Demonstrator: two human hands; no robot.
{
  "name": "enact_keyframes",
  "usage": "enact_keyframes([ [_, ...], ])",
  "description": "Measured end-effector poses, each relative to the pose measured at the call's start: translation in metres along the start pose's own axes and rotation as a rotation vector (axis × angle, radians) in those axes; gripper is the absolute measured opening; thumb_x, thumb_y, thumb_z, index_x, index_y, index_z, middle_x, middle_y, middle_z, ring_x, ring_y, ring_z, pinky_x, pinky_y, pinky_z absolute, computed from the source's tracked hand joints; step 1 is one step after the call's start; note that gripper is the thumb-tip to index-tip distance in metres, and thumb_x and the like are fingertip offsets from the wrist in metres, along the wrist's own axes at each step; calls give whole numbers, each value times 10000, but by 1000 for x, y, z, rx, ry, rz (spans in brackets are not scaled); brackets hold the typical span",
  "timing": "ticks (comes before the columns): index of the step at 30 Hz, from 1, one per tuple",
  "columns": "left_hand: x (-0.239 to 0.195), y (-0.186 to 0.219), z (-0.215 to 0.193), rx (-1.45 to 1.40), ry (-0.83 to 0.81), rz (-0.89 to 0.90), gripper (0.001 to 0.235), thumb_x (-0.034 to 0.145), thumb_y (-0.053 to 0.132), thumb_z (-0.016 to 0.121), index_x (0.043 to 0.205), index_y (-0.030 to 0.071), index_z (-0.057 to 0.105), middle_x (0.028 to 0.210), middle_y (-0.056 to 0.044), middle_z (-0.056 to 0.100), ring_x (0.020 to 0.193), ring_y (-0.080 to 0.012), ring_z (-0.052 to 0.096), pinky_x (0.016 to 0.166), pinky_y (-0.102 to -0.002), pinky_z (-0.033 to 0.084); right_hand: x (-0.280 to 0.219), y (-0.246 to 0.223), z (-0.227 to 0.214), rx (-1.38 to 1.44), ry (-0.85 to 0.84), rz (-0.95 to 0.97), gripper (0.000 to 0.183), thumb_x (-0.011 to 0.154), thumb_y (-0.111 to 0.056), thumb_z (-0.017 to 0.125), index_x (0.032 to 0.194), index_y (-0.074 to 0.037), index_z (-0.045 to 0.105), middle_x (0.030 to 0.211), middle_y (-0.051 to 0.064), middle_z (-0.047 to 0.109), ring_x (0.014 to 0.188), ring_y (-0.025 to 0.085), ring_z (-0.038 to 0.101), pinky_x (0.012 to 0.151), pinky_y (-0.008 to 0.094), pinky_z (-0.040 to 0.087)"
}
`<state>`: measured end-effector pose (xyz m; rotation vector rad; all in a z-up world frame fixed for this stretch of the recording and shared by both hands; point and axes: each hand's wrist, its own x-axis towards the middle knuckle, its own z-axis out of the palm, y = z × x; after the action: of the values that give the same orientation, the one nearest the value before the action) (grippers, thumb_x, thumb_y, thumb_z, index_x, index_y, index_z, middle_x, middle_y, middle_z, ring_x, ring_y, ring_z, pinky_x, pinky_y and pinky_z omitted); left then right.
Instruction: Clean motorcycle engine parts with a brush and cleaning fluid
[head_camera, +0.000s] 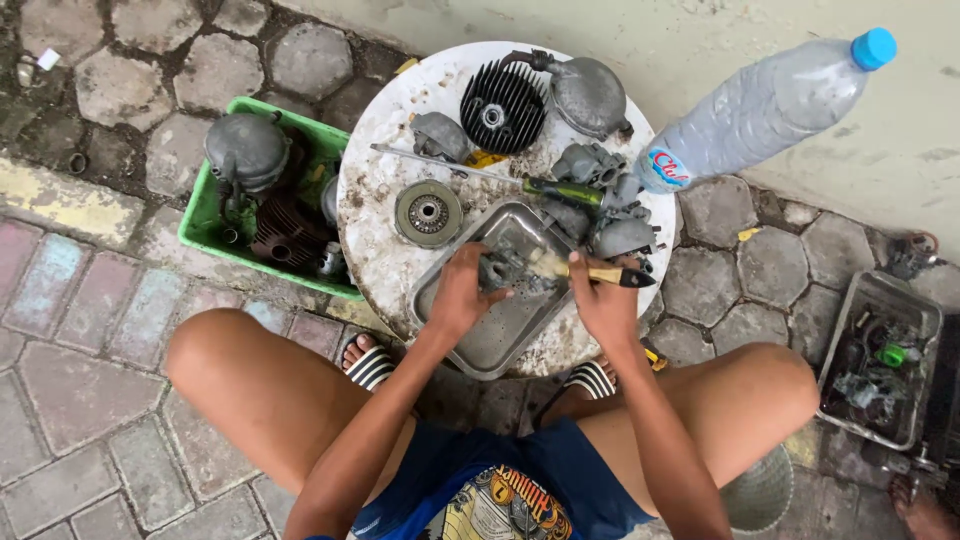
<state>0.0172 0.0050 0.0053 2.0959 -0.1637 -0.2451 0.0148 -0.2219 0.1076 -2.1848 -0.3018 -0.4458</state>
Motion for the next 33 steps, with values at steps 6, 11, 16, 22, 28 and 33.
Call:
enact_keyframes([
  [6, 7, 34, -29, 165, -193, 98, 1067, 880, 317, 939, 1671, 83, 262, 1635, -271, 399, 1503, -539, 428, 1222, -836, 319, 2, -11, -21, -96, -61, -29, 466, 1019, -154, 654, 556, -120, 612, 491, 50, 653, 522, 266, 701, 640, 297, 538],
  [11, 27, 27, -29, 364, -362, 172, 1096, 842, 282, 932, 1700, 124, 270, 1617, -265, 400, 1427, -519, 520, 1181, -746, 433, -9, -11, -19, -132, -78, -40, 469, 1010, -174, 672, 550, -136, 590, 485, 80, 640, 528, 306, 694, 671, 309, 535],
  [16, 44, 51, -46, 523, -511, 246, 1170, 742, 202, 1009, 1676, 111, 309, 1644, -336, 351, 1339, -562, 595, 1108, -755, 503, -33, -10, 2, 32, -184, -13, 382, 979, -176, 713, 609, -93, 663, 543, 133, 678, 524, 289, 691, 739, 381, 542],
  [22, 67, 32, -49, 468, -683, 360, 1121, 686, -16, 977, 1647, 78, 410, 1701, -275, 390, 1455, -648, 433, 1145, -883, 342, -63, 19, 47, -214, -115, -245, 128, 893, -118, 742, 776, -81, 706, 715, 131, 727, 716, 352, 728, 820, 464, 505],
  [28, 84, 6, -49, 342, -676, 439, 1039, 705, 99, 1016, 1583, 81, 462, 1586, -282, 519, 1299, -634, 580, 1060, -886, 469, -47, -32, 44, 35, -171, -66, 268, 1038, -136, 628, 792, -35, 597, 830, 182, 634, 978, 492, 660, 899, 556, 495],
  [33, 82, 11, -56, 302, -659, 462, 1019, 644, 252, 1064, 1527, 146, 566, 1352, -240, 596, 1183, -596, 647, 1056, -841, 515, -49, -35, 45, 216, -328, 187, 352, 1105, -205, 520, 1212, 107, 641, 1122, 311, 674, 1189, 595, 568, 963, 740, 505],
])
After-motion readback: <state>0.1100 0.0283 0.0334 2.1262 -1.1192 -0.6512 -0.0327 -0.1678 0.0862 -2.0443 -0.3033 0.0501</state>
